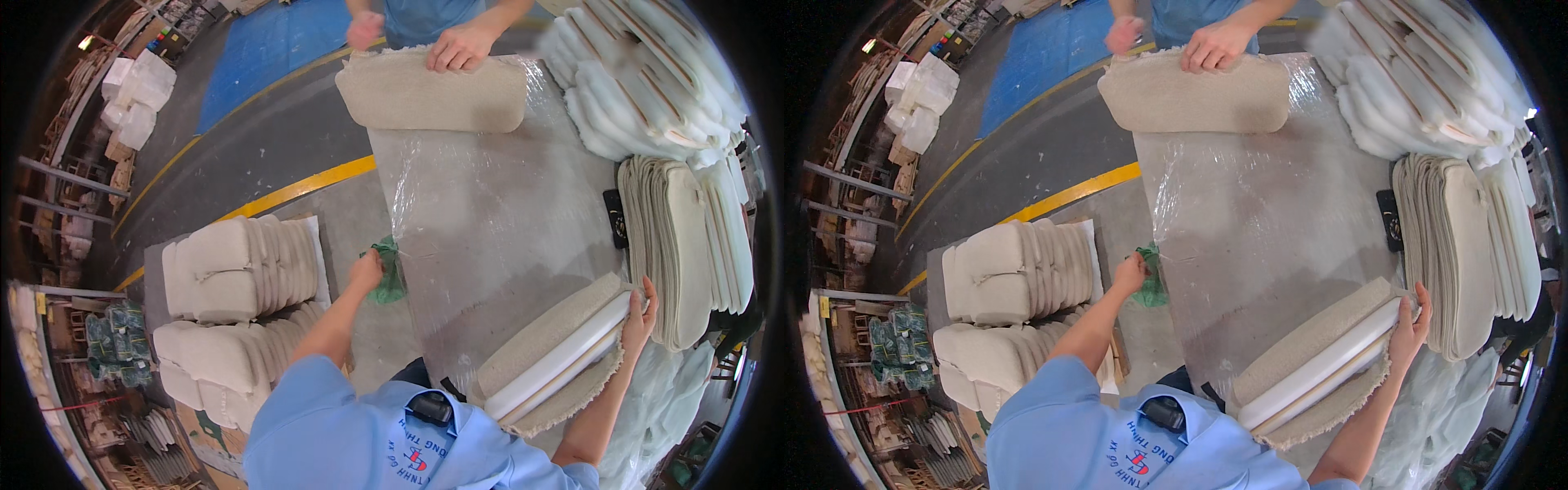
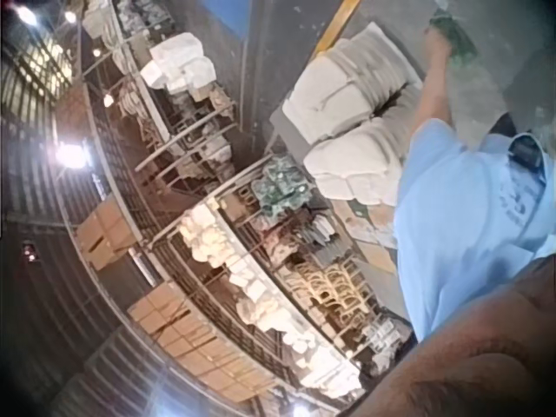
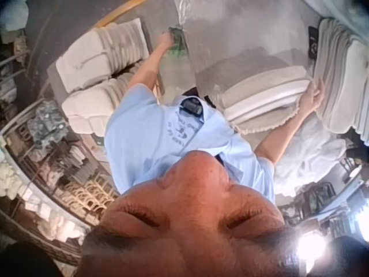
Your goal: The person folds beige cushion covers and inserts white foam inserts, then stacks the finished cushions on a table. The person handles each cushion one at a time, aligning edges and smoothing the surface before stacking.
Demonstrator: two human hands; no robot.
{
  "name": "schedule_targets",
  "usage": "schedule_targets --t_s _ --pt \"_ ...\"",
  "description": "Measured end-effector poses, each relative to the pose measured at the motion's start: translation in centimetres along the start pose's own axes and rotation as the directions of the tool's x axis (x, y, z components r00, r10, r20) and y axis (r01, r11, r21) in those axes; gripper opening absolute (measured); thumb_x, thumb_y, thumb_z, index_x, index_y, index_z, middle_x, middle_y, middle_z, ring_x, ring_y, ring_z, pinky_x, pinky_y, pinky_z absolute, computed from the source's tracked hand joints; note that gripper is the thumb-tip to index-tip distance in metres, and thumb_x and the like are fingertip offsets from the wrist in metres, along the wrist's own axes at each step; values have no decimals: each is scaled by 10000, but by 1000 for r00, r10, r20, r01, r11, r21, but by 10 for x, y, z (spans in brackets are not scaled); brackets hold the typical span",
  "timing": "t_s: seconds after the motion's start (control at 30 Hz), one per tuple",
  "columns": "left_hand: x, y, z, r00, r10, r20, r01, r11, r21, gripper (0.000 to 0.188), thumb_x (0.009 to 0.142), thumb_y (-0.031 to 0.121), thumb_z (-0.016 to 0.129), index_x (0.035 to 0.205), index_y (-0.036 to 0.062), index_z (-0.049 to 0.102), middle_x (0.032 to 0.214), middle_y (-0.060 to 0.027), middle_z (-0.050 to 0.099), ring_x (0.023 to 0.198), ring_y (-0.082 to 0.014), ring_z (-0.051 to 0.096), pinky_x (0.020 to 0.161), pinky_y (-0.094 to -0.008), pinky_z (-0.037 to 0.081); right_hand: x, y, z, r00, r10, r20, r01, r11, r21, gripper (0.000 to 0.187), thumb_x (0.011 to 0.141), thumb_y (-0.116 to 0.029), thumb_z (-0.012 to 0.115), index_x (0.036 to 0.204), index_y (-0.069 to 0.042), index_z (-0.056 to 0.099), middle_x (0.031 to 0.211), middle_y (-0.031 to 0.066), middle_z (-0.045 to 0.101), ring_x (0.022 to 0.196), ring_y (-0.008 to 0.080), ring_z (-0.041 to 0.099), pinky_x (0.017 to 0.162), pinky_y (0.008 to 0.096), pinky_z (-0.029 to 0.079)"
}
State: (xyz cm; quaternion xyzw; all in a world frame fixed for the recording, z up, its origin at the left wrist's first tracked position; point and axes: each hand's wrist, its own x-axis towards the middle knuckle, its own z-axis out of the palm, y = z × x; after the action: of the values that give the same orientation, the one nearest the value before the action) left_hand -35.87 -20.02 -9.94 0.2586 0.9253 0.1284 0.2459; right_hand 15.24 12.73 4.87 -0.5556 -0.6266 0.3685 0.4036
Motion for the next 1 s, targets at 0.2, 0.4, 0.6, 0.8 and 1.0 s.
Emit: schedule_targets --t_s 0.2,0.4,0.6,0.8,1.0 --pt "30 30 13 934 58 354 -155 955 253 352 1013 219 609 1252 -14 720 1246 -263 743 1198 -443 697 1013 -531 560 -4 7 -8 997 8 -72 -8 1000 0 492 1049 -155 686 1521 -36 616 1559 150 602 1485 261 504 1273 384 313" --pt "-8 37 -26 940 89 329 6 961 -277 518 931 -20 556 1437 -54 659 1440 -230 696 1303 -407 667 1117 -422 500 -12 -27 1 960 276 -56 -220 858 464 723 962 -61 616 1664 -75 442 1609 142 572 1518 239 479 1264 357 332" --pt "-33 27 -77 916 -76 393 -175 807 563 553 1019 168 602 1571 178 599 1737 -172 404 1537 -416 459 1282 -435 360 -35 -48 1 904 428 -14 -356 768 532 303 974 -77 659 1259 -13 738 997 -33 732 810 93 649 748 283 521" --pt "-79 222 -105 717 667 200 -659 743 -116 548 1035 162 665 1577 194 594 1733 -189 404 1565 -407 434 1275 -476 364 -28 -20 -21 920 386 -71 -298 803 515 183 1066 -171 652 1080 -25 761 922 -43 684 830 57 551 735 283 435" --pt "-122 432 -1 329 918 221 -613 385 -690 427 1094 141 634 1510 44 638 1484 -124 692 1352 -201 650 1146 -351 493 -22 -32 -22 919 387 -78 -350 889 294 232 1018 -224 694 1024 -3 766 755 8 670 709 96 560 648 351 454"
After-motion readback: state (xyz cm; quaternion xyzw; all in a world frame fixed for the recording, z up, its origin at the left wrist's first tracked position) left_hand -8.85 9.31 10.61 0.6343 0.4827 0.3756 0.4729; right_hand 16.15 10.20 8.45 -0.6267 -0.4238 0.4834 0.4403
